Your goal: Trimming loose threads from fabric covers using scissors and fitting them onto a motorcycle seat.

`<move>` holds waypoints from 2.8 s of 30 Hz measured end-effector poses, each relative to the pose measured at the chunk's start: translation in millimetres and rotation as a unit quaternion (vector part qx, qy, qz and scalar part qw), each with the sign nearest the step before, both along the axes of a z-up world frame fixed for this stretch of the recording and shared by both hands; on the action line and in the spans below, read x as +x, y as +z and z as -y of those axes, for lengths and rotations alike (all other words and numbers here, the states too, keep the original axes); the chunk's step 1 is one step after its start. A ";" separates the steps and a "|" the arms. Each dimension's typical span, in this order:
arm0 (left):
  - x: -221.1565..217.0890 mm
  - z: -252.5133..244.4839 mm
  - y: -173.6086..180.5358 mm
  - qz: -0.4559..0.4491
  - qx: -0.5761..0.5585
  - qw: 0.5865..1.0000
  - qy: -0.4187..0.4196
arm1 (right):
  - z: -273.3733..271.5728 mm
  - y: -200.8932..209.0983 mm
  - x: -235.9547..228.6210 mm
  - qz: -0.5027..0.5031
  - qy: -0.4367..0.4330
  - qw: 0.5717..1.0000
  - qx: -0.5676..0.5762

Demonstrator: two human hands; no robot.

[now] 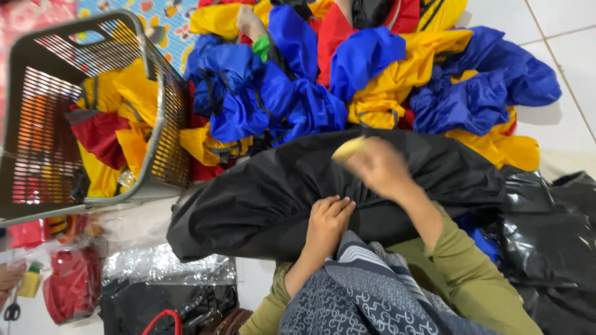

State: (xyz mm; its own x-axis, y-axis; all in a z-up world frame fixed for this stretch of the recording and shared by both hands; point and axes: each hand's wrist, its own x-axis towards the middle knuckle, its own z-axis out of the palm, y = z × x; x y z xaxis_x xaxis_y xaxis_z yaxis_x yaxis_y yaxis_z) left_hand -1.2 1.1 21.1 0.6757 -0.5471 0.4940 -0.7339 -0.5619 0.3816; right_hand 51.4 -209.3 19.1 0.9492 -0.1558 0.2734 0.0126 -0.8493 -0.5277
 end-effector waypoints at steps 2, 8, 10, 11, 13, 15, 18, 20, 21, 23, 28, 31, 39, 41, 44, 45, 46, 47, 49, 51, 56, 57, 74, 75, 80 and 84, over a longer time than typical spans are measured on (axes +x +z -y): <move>4.3 0.1 -25.4 0.053 0.045 0.997 0.017 | -35.7 5.4 -13.9 0.001 0.276 0.950 0.144; -0.5 -0.3 -3.9 0.016 -0.002 1.000 0.005 | -4.3 -29.0 45.1 -0.037 0.119 0.992 -0.023; -2.2 -2.4 -6.8 0.017 0.006 1.000 0.004 | 21.5 -53.7 60.9 -0.052 0.060 0.996 -0.026; -1.1 -2.4 -8.9 0.015 0.011 1.000 0.002 | 35.5 -66.5 70.5 -0.069 0.000 0.997 -0.031; 5.1 -0.7 -10.5 0.012 0.009 1.000 0.001 | 2.8 -23.9 52.9 -0.044 0.014 0.998 0.032; 0.7 0.1 -25.2 -0.010 0.008 1.000 0.001 | -25.8 -0.8 28.2 -0.038 0.027 0.994 0.098; 4.1 1.6 -39.8 0.057 0.014 0.998 0.022 | -51.8 0.4 17.1 -0.071 0.293 0.931 0.205; 3.2 1.5 -20.8 0.037 0.009 0.999 0.021 | -59.3 -23.6 21.2 -0.137 0.359 0.910 0.156; 4.9 1.4 -18.1 0.041 0.010 0.999 0.022 | -52.7 -27.1 38.1 -0.134 0.361 0.910 0.155; 2.2 -0.8 -14.3 -0.014 0.014 1.000 0.009 | -41.9 -37.4 65.8 -0.092 0.191 0.977 0.030; -0.8 -2.1 -1.5 -0.004 -0.017 1.000 0.015 | -19.5 -48.7 81.2 -0.027 0.059 0.997 -0.031; -2.6 -21.0 2.0 0.060 -0.040 0.996 0.050 | -51.7 -20.2 48.6 0.013 0.150 0.988 0.025; 21.4 -100.3 30.3 0.035 0.123 0.988 0.086 | -63.0 -3.8 -11.5 0.049 0.276 0.957 0.073; 19.8 -99.4 35.1 0.034 0.153 0.984 0.085 | -53.6 -6.5 -33.3 0.102 0.225 0.968 0.039; 23.8 -91.6 43.6 0.034 0.185 0.980 0.066 | -34.2 -8.5 -55.0 0.086 0.137 0.987 -0.018; 22.3 -89.5 44.9 0.038 0.181 0.981 0.062 | -28.0 -12.3 -64.7 0.089 0.132 0.987 -0.024; 23.3 -85.7 46.2 0.050 0.192 0.979 0.052 | -19.9 -16.0 -71.1 0.059 0.123 0.991 -0.008; 24.7 -81.8 47.6 0.062 0.204 0.976 0.043 | -11.8 -19.7 -76.9 0.030 0.113 0.993 0.008; 9.3 -73.3 58.4 0.043 0.178 0.982 0.040 | -3.4 -2.9 -86.7 -0.021 0.101 0.994 0.023; -12.0 -70.6 56.0 0.008 0.157 0.987 0.037 | 1.3 10.6 -96.1 -0.086 0.093 0.991 0.045; -54.1 -84.0 21.6 0.044 0.069 0.980 0.180 | -22.7 49.5 -69.8 -0.039 0.098 0.993 0.043; -51.6 -86.9 14.9 0.044 0.072 0.980 0.181 | -37.4 53.7 -60.1 -0.039 0.099 0.993 0.046; -6.7 -111.3 17.6 0.017 0.105 0.926 0.363 | -137.0 18.3 48.6 0.164 0.209 0.961 0.070; -7.8 -111.9 13.1 0.012 0.107 0.926 0.363 | -149.9 15.2 35.8 0.159 0.209 0.962 0.071; -6.7 -121.8 -0.2 0.085 -0.030 0.945 0.315 | -192.4 -23.0 37.8 0.203 0.353 0.913 -0.027; -7.8 -124.4 2.2 0.092 -0.024 0.946 0.311 | -165.1 -30.5 93.0 0.201 0.213 0.956 -0.033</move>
State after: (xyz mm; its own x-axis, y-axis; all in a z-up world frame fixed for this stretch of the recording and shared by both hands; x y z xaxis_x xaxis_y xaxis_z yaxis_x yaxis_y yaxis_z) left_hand -9.0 125.5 23.3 0.7595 -0.0457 0.6489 -0.3240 -0.8916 0.3164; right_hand 144.5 -44.2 -11.3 0.7385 0.2508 0.6259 0.5548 -0.7536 -0.3526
